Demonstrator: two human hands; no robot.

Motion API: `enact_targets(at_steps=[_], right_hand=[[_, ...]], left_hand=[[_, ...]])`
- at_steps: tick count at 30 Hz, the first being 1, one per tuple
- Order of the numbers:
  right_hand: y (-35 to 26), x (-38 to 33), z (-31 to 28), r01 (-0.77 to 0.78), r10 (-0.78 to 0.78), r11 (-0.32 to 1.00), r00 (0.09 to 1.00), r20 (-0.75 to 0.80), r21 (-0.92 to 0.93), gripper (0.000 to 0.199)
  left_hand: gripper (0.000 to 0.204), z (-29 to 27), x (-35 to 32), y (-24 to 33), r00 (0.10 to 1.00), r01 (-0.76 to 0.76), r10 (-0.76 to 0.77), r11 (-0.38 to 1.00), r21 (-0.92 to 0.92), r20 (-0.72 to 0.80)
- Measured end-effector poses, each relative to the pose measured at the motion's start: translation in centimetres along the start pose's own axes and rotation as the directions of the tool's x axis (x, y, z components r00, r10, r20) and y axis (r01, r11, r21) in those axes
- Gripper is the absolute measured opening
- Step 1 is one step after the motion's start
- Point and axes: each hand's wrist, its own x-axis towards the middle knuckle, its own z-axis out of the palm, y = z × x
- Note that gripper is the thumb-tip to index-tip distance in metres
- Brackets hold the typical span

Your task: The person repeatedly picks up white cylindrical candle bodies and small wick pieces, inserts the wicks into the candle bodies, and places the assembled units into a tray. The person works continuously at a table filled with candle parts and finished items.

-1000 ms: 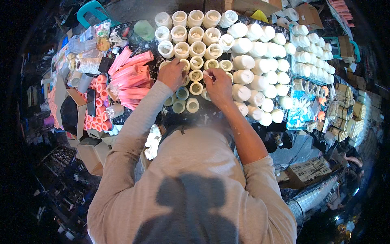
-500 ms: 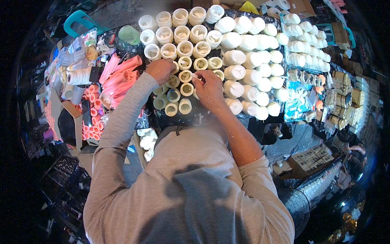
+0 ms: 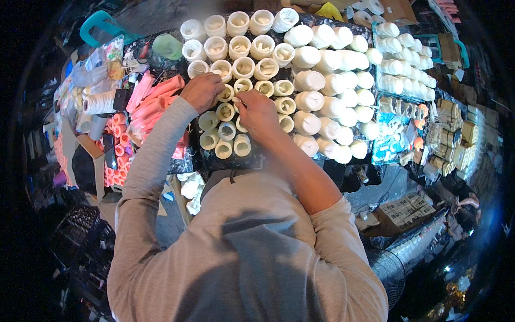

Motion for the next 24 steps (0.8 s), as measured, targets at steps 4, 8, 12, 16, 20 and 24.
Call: enact_targets(at_steps=[4,8,12,16,20,24], right_hand=[[-0.7,2.0,1.7,0.046,-0.037,0.992,0.996,0.075,-0.114,0.016],[-0.7,2.5,2.8,0.057,-0.020,0.972,0.987,0.162,-0.227,0.022],[-0.3,1.9,2.6,0.014,0.015,0.977,0.991,0.135,-0.212,0.025],[-0.4,1.5,2.0,-0.040,0.065,0.984,0.988,0.138,-0.174,0.025],[-0.6,0.9,1.3,-0.031,0.052,0.986,0.991,0.121,-0.167,0.024],[-0.1,-1.5,0.0,-0.019,0.021,0.994,1.000,0.017,-0.111,0.028]], left_hand=[[0.007,0.0,-0.1,0.0,0.999,0.033,-0.034,0.999,-0.024,-0.013],[0.008,-0.1,0.0,-0.1,0.999,0.035,-0.035,0.998,-0.048,0.008],[0.009,-0.1,0.1,0.0,0.998,0.063,-0.063,0.996,-0.065,-0.003],[0.008,0.0,0.1,0.0,0.998,0.070,-0.070,0.995,-0.070,0.006],[0.009,0.7,-0.1,-0.2,0.997,0.081,-0.081,0.994,-0.076,0.004],[0.010,1.2,-0.3,-0.6,0.996,0.078,-0.078,0.997,0.020,0.047]])
